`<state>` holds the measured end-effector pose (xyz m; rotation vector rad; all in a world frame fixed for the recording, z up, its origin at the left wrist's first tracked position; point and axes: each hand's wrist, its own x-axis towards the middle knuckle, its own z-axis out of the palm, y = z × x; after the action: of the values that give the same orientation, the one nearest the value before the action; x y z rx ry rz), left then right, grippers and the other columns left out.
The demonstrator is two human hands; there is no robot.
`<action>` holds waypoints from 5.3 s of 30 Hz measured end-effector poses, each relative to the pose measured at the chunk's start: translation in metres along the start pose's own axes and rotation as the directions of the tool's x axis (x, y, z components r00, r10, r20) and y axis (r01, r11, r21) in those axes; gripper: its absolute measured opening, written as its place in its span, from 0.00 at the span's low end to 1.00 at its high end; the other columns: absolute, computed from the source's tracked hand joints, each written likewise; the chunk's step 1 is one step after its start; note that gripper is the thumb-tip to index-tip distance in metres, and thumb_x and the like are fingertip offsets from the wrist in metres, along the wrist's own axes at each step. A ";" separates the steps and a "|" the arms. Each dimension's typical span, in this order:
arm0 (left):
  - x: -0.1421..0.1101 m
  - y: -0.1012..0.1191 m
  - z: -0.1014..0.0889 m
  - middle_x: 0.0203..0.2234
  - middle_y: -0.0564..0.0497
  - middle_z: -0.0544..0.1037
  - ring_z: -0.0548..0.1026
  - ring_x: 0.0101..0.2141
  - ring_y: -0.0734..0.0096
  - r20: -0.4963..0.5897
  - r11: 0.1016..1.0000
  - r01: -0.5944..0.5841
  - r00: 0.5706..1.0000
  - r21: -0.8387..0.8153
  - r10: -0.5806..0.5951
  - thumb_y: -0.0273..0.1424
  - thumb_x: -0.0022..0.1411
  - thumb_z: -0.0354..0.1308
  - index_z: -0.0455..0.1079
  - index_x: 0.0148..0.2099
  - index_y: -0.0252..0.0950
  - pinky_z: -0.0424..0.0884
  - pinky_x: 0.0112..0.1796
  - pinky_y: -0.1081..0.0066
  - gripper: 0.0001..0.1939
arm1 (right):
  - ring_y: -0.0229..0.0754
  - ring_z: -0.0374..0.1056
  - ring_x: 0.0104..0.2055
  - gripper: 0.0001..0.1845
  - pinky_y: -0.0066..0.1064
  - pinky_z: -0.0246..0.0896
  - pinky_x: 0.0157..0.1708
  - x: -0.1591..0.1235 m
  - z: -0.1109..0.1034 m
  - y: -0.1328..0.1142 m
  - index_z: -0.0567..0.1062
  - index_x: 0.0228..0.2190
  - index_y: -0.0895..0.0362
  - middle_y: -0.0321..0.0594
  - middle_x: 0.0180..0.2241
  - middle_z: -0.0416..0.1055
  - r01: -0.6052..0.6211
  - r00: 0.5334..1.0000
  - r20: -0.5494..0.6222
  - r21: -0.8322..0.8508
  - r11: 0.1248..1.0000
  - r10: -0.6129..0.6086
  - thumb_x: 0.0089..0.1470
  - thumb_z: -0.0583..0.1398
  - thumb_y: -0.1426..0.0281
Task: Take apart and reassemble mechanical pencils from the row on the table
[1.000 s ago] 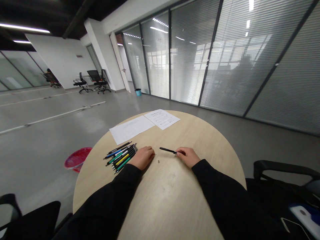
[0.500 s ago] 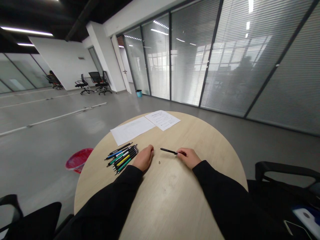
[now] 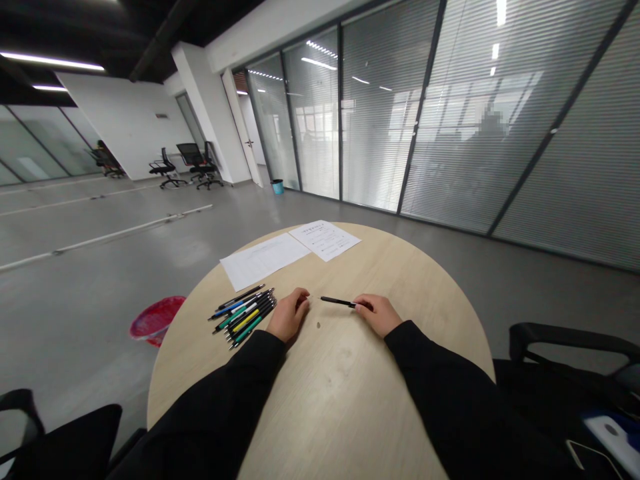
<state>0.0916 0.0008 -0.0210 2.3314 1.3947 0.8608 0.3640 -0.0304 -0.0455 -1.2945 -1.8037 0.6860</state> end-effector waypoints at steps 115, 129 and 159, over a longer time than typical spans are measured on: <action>-0.006 0.025 -0.003 0.22 0.50 0.71 0.68 0.24 0.67 0.190 0.962 -0.195 0.969 0.193 0.159 0.40 0.68 0.47 0.67 0.27 0.38 0.57 0.27 0.69 0.19 | 0.41 0.69 0.32 0.09 0.30 0.59 0.33 0.001 -0.003 0.001 0.79 0.32 0.56 0.39 0.30 0.77 -0.018 0.996 -0.086 -0.053 0.998 0.014 0.54 0.58 0.71; -0.008 0.033 -0.002 0.26 0.47 0.76 0.73 0.29 0.66 0.386 0.844 -0.385 0.892 0.374 0.236 0.41 0.71 0.40 0.69 0.30 0.36 0.60 0.30 0.68 0.24 | 0.41 0.69 0.32 0.09 0.30 0.60 0.33 0.002 0.000 0.006 0.79 0.32 0.57 0.40 0.30 0.77 -0.016 0.996 -0.085 -0.046 0.999 0.012 0.54 0.58 0.71; 0.003 0.000 0.002 0.24 0.53 0.72 0.69 0.26 0.71 0.062 0.964 0.075 0.996 -0.254 -0.061 0.40 0.65 0.52 0.67 0.34 0.35 0.63 0.29 0.72 0.13 | 0.40 0.68 0.30 0.08 0.29 0.58 0.32 0.002 0.000 0.002 0.79 0.32 0.56 0.38 0.29 0.76 0.002 0.998 -0.058 -0.018 1.000 -0.003 0.54 0.58 0.72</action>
<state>0.0939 0.0031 -0.0216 2.0855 1.2521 0.8939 0.3646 -0.0280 -0.0467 -1.3110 -1.7681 0.6267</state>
